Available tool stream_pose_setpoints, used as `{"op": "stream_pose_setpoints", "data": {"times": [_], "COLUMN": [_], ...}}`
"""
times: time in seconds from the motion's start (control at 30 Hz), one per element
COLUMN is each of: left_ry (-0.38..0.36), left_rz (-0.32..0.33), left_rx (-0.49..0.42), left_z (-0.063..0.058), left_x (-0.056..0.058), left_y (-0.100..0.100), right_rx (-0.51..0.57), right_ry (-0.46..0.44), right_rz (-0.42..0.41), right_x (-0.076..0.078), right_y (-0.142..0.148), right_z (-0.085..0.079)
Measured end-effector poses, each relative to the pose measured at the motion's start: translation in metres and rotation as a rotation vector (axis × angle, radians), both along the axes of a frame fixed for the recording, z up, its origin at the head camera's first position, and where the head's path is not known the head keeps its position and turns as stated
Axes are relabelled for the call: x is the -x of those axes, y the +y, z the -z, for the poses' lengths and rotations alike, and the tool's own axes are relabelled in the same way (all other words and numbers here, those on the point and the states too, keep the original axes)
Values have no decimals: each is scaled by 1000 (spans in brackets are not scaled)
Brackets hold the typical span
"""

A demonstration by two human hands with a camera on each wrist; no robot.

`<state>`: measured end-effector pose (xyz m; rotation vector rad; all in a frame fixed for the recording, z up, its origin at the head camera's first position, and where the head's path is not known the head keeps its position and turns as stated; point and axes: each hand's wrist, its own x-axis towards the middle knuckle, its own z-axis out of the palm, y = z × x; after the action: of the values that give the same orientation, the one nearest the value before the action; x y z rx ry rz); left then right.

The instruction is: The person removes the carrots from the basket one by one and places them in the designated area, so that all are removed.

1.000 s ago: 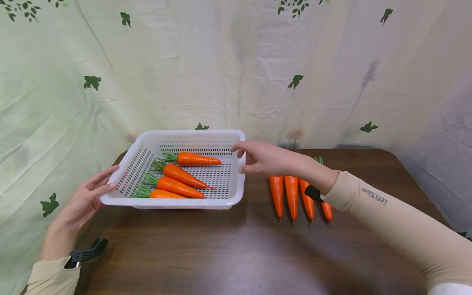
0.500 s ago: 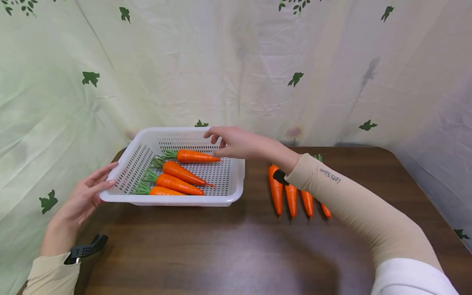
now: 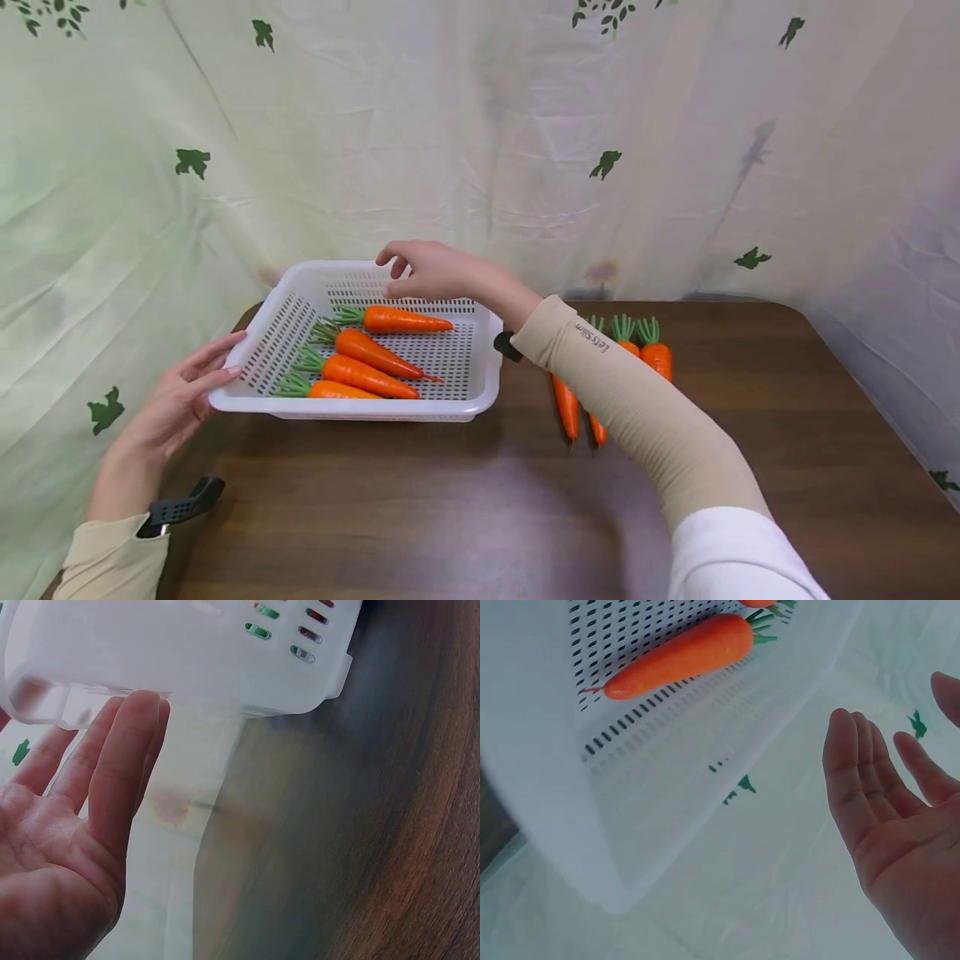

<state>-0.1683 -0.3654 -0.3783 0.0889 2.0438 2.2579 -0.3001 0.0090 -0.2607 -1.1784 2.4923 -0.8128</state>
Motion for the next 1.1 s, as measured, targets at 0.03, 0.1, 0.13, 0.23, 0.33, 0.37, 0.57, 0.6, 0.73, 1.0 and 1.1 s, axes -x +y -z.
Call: {"op": "stream_pose_setpoints", "data": {"times": [0.03,0.1,0.13,0.23,0.33,0.37,0.57,0.6,0.73,1.0,1.1], "left_ry": [-1,0,0,-2,0,0,2,4,10,24,18], "left_rz": [-5,-10,-12,-17,-15,-12,-7,-6,-1,21,14], "left_rx": [7,18,26,37,35,31,23,24,29,13,15], "left_z": [0,0,0,0,-1,-1,-1,-1,0,0,0], "left_x": [0,-1,-1,-1,-1,-1,-2,-1,-2,1,1], "left_y": [0,1,1,1,1,0,-1,0,-1,-3,-4], "right_rx": [4,12,18,37,43,37,-14,-18,-45,-59,-81], "right_ry": [-13,-30,-37,-54,-55,-49,-18,-23,-56,-153,-155], "right_rz": [4,10,14,27,44,50,81,81,83,107,107], "right_x": [2,6,8,15,23,26,36,37,41,49,50], "right_y": [-3,-10,-13,-23,-33,-37,-54,-56,-64,-68,-69], "right_z": [1,4,6,14,24,26,42,44,55,76,82]}}
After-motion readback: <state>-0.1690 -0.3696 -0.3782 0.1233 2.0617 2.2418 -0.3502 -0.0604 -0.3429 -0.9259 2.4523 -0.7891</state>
